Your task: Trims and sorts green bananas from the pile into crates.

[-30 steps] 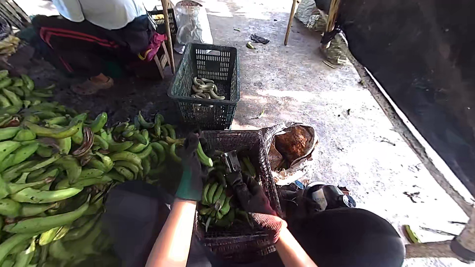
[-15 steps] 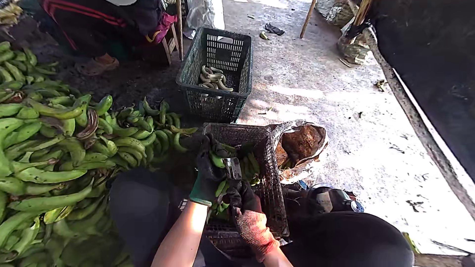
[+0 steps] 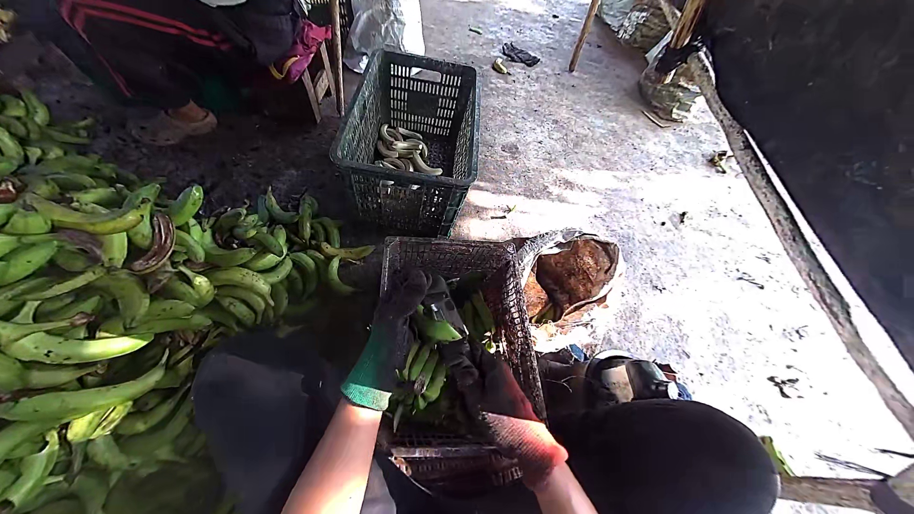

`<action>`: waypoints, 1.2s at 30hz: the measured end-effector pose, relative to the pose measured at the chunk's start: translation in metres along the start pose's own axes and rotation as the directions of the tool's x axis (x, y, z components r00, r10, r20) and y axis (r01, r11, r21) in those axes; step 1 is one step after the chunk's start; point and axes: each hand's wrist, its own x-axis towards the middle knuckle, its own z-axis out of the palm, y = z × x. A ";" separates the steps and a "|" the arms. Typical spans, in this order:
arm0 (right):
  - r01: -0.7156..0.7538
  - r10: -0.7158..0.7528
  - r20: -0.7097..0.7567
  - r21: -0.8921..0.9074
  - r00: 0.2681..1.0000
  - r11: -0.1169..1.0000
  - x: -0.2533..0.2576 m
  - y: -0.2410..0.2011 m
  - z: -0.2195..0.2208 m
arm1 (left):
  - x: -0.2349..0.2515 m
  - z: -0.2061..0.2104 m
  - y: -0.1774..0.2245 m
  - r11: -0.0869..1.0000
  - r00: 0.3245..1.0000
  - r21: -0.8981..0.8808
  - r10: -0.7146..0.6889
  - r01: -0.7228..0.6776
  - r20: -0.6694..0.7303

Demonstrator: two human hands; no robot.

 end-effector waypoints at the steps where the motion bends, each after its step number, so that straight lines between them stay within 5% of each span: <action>1: -0.012 0.011 0.043 0.013 0.999 1.000 -0.002 -0.004 -0.007 | 0.001 -0.002 -0.001 1.000 1.000 0.005 0.014 -0.014 0.009; 9: -0.047 0.045 0.021 0.121 0.999 0.992 0.002 0.007 -0.001 | -0.006 0.009 -0.015 0.972 0.965 0.203 0.158 -0.116 -0.208; 13: -0.018 0.023 -0.026 0.173 0.999 0.985 0.003 0.021 0.014 | -0.004 0.010 -0.019 0.992 0.972 0.114 0.071 -0.046 -0.224; 17: 0.013 -0.009 -0.139 0.025 0.990 1.000 0.006 0.033 0.029 | -0.008 0.015 -0.022 0.973 0.964 0.230 0.031 0.032 -0.265; 23: -0.040 0.022 -0.129 -0.140 0.991 0.989 0.015 0.021 0.026 | -0.009 0.023 -0.032 0.968 0.934 0.247 0.125 -0.041 -0.336; 25: -0.105 0.094 -0.054 -0.264 0.994 0.959 0.016 0.011 0.022 | -0.015 0.023 -0.033 0.952 0.954 0.303 0.117 -0.029 -0.276; 28: -0.128 0.129 -0.016 -0.305 0.992 0.944 0.019 0.010 0.013 | -0.015 0.026 -0.038 0.986 0.986 0.165 0.058 -0.032 -0.155; 31: -0.125 0.140 0.026 -0.304 0.990 0.944 0.024 0.005 -0.008 | -0.017 0.041 -0.037 0.964 0.995 0.263 -0.027 0.050 -0.091; 36: -0.141 0.152 0.046 -0.182 0.987 0.973 0.041 0.004 -0.097 | 0.019 0.103 -0.077 0.974 0.994 0.201 -0.104 0.107 -0.027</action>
